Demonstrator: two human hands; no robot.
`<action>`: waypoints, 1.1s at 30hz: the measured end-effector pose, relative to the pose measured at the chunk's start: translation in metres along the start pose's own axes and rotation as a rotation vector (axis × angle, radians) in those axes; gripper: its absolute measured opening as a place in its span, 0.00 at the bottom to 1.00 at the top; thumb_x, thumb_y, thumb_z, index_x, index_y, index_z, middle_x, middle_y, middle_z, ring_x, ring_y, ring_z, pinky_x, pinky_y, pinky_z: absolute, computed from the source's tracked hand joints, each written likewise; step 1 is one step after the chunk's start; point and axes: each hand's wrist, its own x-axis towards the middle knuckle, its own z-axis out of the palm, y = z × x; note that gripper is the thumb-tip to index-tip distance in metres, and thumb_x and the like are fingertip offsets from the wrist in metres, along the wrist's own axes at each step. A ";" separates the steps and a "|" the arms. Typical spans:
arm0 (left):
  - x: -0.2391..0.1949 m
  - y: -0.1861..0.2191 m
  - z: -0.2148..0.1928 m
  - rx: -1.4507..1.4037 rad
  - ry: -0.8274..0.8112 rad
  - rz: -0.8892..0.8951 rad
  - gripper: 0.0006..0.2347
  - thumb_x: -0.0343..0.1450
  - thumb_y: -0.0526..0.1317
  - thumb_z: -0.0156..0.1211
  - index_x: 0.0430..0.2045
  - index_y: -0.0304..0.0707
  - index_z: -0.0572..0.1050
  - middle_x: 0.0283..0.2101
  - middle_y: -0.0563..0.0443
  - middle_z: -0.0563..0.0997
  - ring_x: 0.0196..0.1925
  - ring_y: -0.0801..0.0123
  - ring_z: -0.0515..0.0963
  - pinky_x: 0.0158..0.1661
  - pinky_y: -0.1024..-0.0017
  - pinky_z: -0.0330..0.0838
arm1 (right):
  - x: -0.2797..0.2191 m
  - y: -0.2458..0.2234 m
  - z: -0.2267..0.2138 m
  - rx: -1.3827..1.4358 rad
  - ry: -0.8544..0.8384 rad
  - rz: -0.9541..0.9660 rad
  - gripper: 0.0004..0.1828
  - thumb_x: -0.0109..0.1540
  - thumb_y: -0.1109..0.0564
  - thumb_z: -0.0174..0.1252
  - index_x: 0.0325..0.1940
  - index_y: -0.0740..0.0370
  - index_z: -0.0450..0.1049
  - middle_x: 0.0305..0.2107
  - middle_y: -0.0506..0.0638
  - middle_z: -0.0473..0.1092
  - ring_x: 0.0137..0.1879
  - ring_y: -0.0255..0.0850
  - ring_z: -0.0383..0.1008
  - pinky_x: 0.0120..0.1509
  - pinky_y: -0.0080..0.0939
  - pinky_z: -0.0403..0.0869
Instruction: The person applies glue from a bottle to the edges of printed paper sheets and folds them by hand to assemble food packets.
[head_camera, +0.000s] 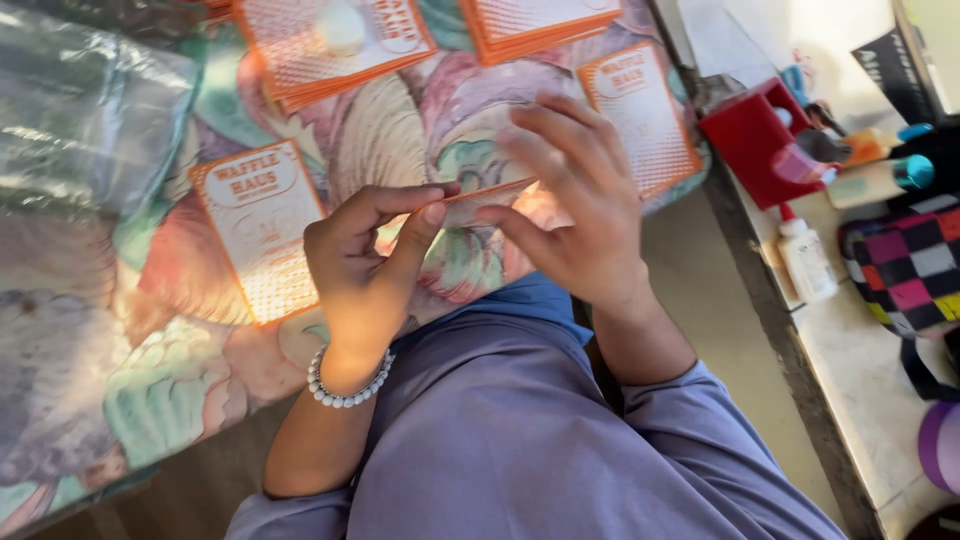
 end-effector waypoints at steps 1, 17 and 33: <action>-0.001 -0.001 0.002 0.028 -0.005 0.044 0.03 0.74 0.35 0.63 0.36 0.34 0.80 0.41 0.44 0.86 0.47 0.66 0.87 0.50 0.75 0.79 | 0.005 -0.002 0.000 -0.118 -0.038 -0.162 0.17 0.69 0.52 0.66 0.56 0.64 0.75 0.57 0.59 0.70 0.68 0.61 0.69 0.71 0.59 0.73; -0.009 -0.049 -0.001 -0.465 0.150 0.014 0.03 0.75 0.32 0.61 0.36 0.30 0.79 0.36 0.43 0.86 0.44 0.73 0.83 0.49 0.76 0.73 | -0.011 0.027 -0.025 0.384 -0.097 0.086 0.34 0.59 0.61 0.74 0.67 0.65 0.67 0.49 0.59 0.77 0.61 0.55 0.77 0.69 0.60 0.70; -0.002 -0.005 -0.012 0.284 -0.075 0.144 0.05 0.74 0.38 0.63 0.30 0.38 0.79 0.28 0.56 0.81 0.31 0.78 0.78 0.34 0.78 0.71 | -0.011 0.012 -0.037 0.180 -0.301 0.064 0.10 0.64 0.60 0.71 0.47 0.62 0.78 0.72 0.63 0.57 0.64 0.45 0.78 0.72 0.43 0.76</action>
